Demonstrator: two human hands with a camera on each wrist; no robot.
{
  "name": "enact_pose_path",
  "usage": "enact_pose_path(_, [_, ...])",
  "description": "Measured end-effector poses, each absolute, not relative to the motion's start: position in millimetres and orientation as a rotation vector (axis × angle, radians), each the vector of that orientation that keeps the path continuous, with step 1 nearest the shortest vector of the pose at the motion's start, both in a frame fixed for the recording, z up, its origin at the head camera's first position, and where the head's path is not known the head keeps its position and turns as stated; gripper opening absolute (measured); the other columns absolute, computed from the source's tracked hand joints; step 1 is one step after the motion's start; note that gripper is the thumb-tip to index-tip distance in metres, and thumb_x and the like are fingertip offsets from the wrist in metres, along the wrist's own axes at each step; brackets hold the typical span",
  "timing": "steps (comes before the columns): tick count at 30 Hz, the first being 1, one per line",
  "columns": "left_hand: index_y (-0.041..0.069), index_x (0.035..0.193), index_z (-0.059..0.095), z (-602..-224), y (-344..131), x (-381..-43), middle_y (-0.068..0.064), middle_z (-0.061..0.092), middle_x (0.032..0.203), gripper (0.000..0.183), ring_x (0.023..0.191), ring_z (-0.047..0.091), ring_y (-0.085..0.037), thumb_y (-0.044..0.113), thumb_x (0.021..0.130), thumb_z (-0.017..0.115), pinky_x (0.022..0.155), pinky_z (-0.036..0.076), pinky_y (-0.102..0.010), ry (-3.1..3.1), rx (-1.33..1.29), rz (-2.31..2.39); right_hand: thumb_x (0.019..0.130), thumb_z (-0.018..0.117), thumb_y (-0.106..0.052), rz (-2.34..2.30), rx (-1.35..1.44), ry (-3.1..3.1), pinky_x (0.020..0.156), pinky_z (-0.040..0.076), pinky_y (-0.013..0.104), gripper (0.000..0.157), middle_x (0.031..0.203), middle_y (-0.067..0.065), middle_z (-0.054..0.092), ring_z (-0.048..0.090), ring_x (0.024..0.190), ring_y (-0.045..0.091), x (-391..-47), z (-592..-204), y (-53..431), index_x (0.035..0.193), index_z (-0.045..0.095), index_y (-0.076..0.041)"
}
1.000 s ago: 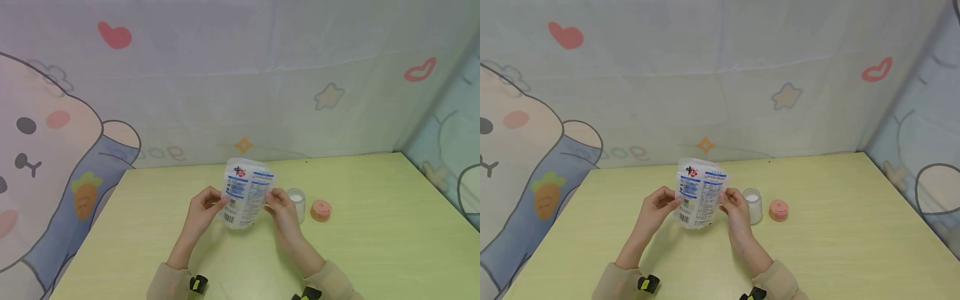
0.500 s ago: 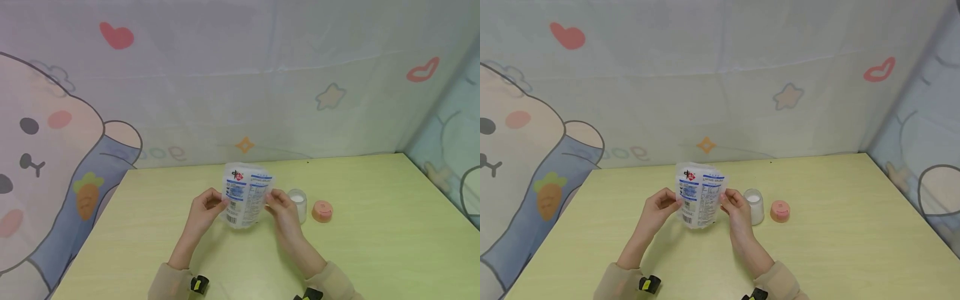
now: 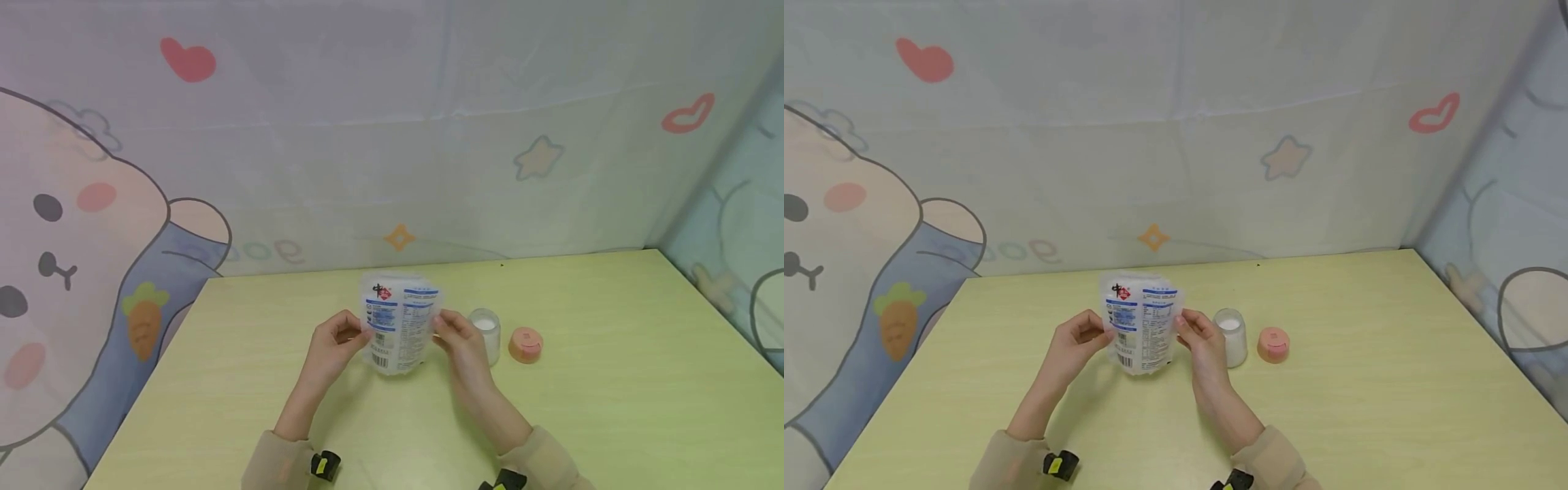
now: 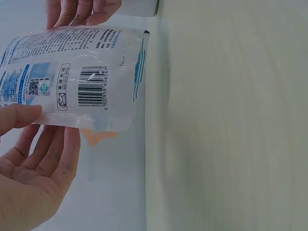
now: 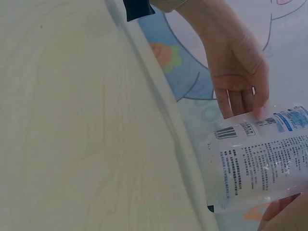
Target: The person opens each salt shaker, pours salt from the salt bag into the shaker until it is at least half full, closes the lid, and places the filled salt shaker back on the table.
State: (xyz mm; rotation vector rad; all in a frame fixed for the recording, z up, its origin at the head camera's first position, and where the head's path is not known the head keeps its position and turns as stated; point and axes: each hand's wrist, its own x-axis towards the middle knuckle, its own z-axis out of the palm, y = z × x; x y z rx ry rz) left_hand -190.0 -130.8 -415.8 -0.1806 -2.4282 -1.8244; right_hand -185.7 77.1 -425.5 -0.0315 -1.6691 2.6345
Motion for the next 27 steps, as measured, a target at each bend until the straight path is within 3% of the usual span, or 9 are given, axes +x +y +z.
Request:
enact_pose_path(8, [-0.001, 0.086, 0.059, -416.9, -131.3, -190.3, -0.013, 0.069, 0.094, 0.007, 0.082, 0.066, -0.013, -0.002, 0.085, 0.066, 0.078, 0.052, -0.023, -2.429, -0.139, -1.837, 0.094, 0.058, -0.007, 2.609, -0.025, -1.713, 0.090, 0.045, 0.026, 0.020, 0.086, -0.016, 0.066, 0.057, 0.092, 0.003, -185.1, -426.9, 76.4, 0.087, 0.066, -0.023])
enact_pose_path(27, [0.000, 0.083, 0.060, -419.1, -130.0, -190.4, -0.012, 0.067, 0.096, 0.008, 0.092, 0.064, -0.019, -0.003, 0.083, 0.067, 0.082, 0.052, -0.029, -2.441, -0.079, -1.791, 0.093, 0.057, -0.005, 2.596, -0.095, -1.765, 0.097, 0.043, 0.033, 0.019, 0.087, -0.016, 0.066, 0.058, 0.093, 0.005, -186.0, -428.4, 74.9, 0.089, 0.067, -0.021])
